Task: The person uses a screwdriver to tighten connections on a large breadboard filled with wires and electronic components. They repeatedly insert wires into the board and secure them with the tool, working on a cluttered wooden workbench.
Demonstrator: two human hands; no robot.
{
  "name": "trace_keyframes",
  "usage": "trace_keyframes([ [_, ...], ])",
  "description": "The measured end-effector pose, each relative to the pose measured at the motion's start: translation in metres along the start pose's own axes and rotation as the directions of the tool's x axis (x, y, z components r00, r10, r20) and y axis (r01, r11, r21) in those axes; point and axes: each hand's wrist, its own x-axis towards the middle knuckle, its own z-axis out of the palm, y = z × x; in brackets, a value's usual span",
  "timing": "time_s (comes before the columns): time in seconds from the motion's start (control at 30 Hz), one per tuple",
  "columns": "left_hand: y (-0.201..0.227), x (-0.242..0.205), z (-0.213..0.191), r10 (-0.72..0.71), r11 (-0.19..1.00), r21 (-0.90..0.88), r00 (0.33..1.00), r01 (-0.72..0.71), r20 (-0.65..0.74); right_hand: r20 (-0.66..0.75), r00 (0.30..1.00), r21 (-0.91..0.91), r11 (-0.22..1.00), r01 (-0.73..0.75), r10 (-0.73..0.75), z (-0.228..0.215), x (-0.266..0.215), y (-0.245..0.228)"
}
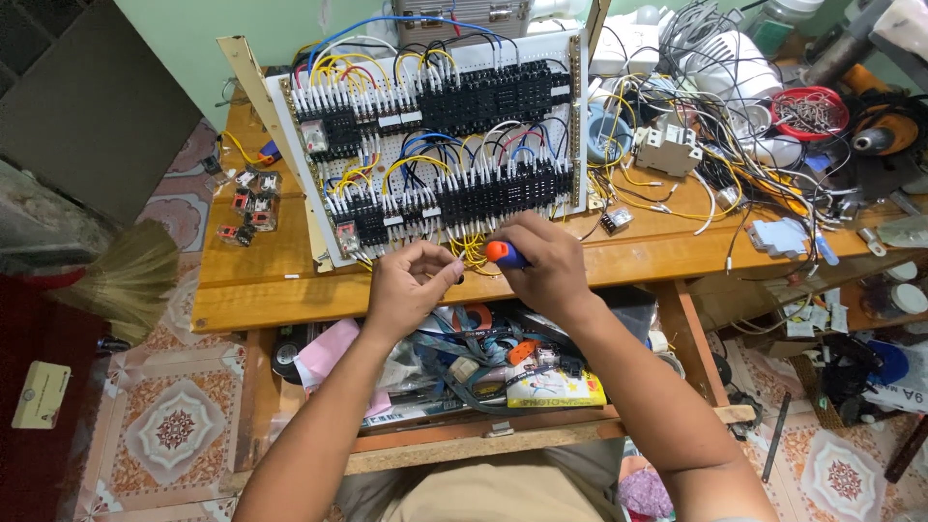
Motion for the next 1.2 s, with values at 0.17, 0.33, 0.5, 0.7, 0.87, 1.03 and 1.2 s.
trace_keyframes([
  [0.17, -0.011, -0.003, 0.002, 0.003, 0.999, -0.033, 1.0, -0.002, 0.012, -0.027, 0.999, 0.178, 0.984, -0.024, 0.03, 0.008, -0.003, -0.012],
  [0.33, -0.033, 0.0, -0.004, 0.077, 0.989, 0.122, 0.997, -0.08, 0.029, 0.039, 0.998, 0.225, 0.973, -0.059, 0.051, 0.008, -0.002, -0.014],
  [0.5, -0.039, 0.001, -0.005, 0.288, 0.871, 0.393, 0.955, -0.294, 0.077, 0.196, 0.98, 0.129, 0.991, -0.043, 0.017, 0.011, -0.008, -0.007],
  [0.7, -0.04, -0.001, -0.001, 0.388, 0.847, 0.385, 0.921, -0.368, 0.028, 0.188, 0.917, 0.45, 0.798, -0.4, 0.353, 0.01, -0.002, -0.021],
  [0.87, -0.054, -0.003, 0.008, 0.498, 0.794, 0.389, 0.867, -0.467, 0.025, 0.245, 0.922, 0.383, 0.844, -0.376, 0.3, 0.016, -0.01, -0.015],
  [1.03, -0.046, -0.013, 0.023, 0.634, 0.707, 0.417, 0.773, -0.571, -0.017, 0.3, 0.917, 0.371, 0.854, -0.365, 0.262, 0.033, -0.036, 0.015],
  [1.2, -0.106, 0.006, 0.022, 0.709, 0.588, 0.385, 0.682, -0.711, 0.179, 0.403, 0.778, 0.023, 0.844, -0.535, 0.482, 0.031, -0.033, 0.02],
])
